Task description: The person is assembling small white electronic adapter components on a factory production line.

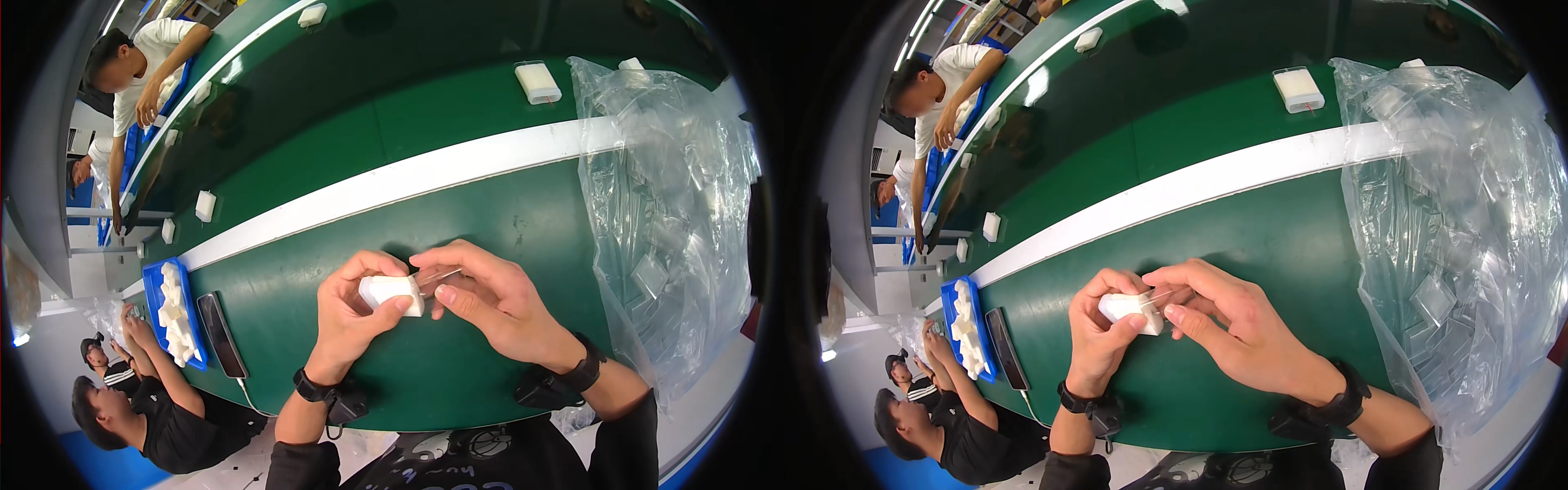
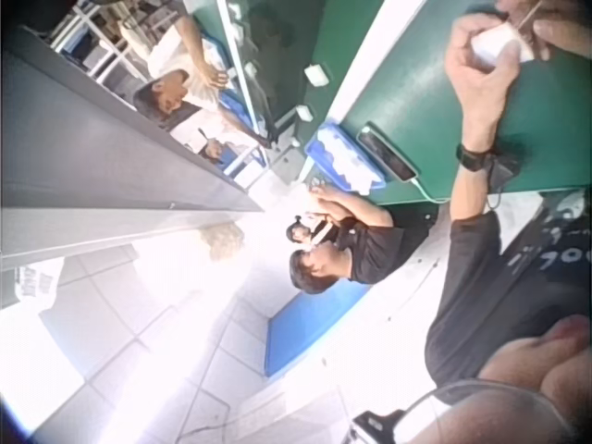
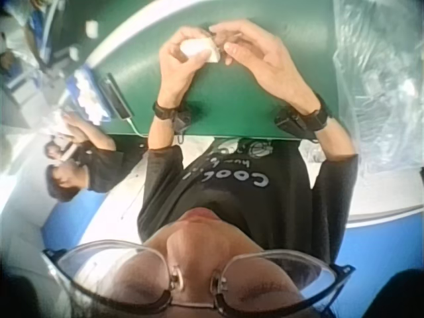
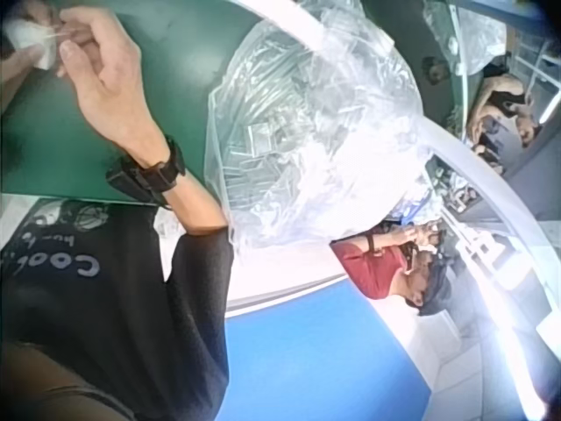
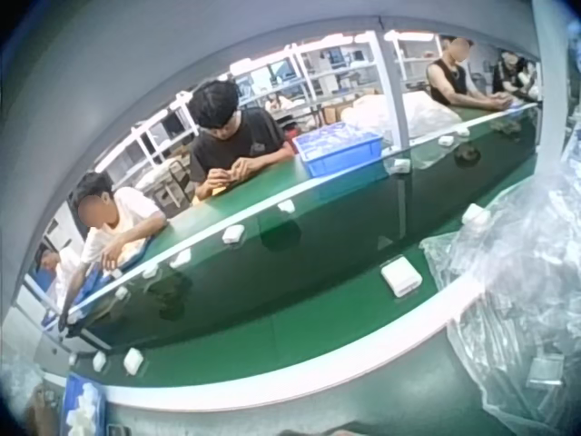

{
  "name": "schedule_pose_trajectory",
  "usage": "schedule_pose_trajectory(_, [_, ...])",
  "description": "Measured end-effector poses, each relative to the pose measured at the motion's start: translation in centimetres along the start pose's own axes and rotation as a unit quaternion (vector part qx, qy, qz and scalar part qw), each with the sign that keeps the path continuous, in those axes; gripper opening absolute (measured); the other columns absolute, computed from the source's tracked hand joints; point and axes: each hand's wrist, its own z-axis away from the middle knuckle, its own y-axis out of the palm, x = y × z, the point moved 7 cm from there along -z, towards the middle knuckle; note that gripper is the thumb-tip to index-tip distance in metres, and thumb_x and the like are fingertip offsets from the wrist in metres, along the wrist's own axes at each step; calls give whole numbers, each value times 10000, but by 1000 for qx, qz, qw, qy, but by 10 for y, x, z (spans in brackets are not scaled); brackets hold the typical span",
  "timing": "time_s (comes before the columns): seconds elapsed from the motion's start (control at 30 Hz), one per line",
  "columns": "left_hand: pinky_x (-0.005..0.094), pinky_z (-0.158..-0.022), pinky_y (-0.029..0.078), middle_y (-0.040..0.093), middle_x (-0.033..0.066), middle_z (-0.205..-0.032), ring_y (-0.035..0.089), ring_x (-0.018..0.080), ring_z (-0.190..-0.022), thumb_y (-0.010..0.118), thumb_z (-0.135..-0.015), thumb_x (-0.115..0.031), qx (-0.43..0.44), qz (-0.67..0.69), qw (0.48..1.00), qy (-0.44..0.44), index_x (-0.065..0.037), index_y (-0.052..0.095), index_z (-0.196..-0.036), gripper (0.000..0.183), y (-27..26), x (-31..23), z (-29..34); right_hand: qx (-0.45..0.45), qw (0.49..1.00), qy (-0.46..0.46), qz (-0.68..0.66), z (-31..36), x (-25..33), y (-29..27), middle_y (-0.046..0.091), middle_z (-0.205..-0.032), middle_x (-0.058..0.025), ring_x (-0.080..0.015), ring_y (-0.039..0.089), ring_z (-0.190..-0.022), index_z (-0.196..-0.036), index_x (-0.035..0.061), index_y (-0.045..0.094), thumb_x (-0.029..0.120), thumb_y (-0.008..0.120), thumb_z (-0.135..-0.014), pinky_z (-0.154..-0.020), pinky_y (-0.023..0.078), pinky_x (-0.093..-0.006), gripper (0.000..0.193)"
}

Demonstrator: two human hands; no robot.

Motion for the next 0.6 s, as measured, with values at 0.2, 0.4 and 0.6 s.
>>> schedule_pose_trajectory(0.2, [268,-787,498,647,80,-1018,611,120,-907,737,-799,29,-10,-59,996,65,-4,616,-1004,240,5,-12,1,-17,997,-41,61,3,2,2,606,-1118,-115,-177,646,-852,-1265,-23,567,104,530,-999,-779,539,-293,297])
schedule_pose_trajectory(0.4, [263,-782,503,642,91,-1027,614,126,-908,726,-801,54,-32,-67,994,78,6,616,-1012,242,6,-13,2,-27,988,-78,134,4,9,2,603,-1114,-128,-199,666,-903,-1278,-16,566,57,565,-965,-820,552,-313,321])
schedule_pose_trajectory(0.6, [285,-805,518,638,108,-1081,622,152,-980,720,-852,1,8,-30,998,63,34,610,-1157,325,3,-10,-1,-68,986,-84,129,6,10,0,647,-1119,-135,-195,667,-956,-1324,-11,528,2,632,-917,-850,558,-307,420])
